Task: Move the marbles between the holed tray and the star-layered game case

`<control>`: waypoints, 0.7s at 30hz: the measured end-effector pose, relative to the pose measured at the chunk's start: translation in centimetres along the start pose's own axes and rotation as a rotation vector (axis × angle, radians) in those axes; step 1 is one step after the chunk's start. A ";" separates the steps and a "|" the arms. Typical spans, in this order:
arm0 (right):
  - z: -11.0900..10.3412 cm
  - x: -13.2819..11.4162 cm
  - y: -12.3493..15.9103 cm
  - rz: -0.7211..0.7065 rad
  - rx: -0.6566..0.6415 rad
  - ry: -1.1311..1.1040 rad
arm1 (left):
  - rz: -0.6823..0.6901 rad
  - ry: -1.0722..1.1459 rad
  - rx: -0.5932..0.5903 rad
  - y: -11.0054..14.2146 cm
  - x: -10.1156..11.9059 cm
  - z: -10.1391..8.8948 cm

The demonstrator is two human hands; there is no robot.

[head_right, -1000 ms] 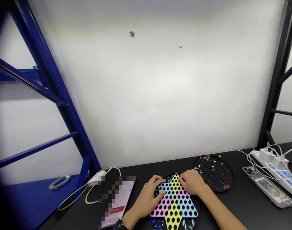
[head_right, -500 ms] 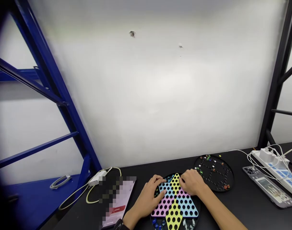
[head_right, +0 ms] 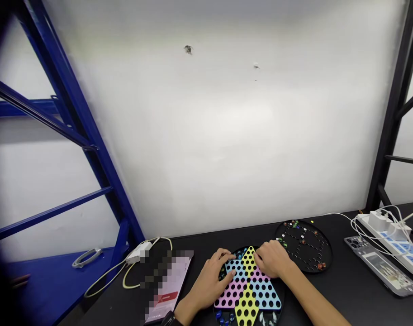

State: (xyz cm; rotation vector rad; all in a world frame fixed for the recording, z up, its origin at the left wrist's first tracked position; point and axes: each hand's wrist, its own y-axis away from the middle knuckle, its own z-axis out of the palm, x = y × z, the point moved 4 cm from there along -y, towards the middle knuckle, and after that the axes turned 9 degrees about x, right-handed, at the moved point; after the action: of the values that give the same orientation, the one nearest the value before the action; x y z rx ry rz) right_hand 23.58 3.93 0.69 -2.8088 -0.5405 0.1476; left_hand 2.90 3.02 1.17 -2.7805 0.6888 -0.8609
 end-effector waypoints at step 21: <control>-0.1 0.0 0.3 -0.020 0.048 0.004 | 0.002 -0.015 -0.015 0.0 0.2 0.0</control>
State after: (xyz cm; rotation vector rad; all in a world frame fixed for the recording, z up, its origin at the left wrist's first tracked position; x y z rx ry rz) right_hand 23.74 3.65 0.67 -2.7559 -0.5572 0.1489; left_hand 3.04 2.92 1.27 -2.7955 0.6986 -0.8366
